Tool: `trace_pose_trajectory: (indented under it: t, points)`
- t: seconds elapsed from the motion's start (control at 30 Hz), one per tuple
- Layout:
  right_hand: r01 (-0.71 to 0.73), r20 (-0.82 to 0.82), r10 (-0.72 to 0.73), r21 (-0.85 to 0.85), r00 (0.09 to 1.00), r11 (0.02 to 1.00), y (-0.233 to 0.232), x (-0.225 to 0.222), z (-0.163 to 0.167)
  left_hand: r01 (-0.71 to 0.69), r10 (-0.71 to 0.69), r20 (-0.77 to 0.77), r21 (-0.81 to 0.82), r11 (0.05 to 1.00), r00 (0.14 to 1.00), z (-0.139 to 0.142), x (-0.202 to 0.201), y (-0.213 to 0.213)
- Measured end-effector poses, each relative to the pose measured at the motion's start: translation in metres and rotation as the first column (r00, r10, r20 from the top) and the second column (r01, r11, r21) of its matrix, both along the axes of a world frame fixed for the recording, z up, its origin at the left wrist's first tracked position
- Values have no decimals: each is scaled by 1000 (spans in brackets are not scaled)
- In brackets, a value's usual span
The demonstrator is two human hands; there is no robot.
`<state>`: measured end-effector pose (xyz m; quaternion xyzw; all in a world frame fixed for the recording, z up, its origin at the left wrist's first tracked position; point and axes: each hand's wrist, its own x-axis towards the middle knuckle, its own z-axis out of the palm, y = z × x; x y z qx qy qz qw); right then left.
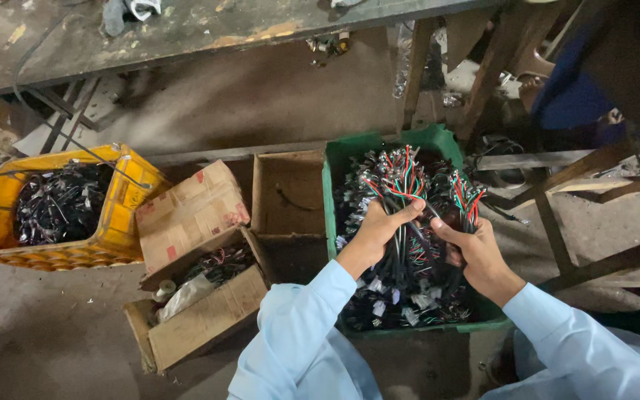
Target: The person sits on the floor of a workshop and gathers wire harnesses with red, green and black wires from a large pile in a green plastic crate. They align and bunch the harnesses together in their hands and place the grouped bundles back into the crate, repeating the gathering motion throughout.
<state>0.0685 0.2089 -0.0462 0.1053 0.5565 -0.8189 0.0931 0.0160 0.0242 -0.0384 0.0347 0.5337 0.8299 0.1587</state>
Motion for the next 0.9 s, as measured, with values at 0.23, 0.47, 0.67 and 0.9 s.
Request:
trace_pose_trajectory:
  t: [0.23, 0.47, 0.67, 0.9]
  points:
    - [5, -34, -2, 92, 999, 996, 9, 1, 8, -130, 112, 191, 82, 988, 975, -6, -9, -1]
    - [-83, 14, 82, 148, 997, 985, 19, 2, -18, -174, 142, 213, 143, 974, 967, -14, -4, -1]
    - [-213, 53, 210, 414, 976, 885, 26, -7, -43, -208, 165, 181, 258, 943, 970, -34, -17, -3]
    - [-156, -159, 269, 504, 950, 849, 39, -7, -97, -168, 122, 235, 188, 968, 964, -75, -28, 3]
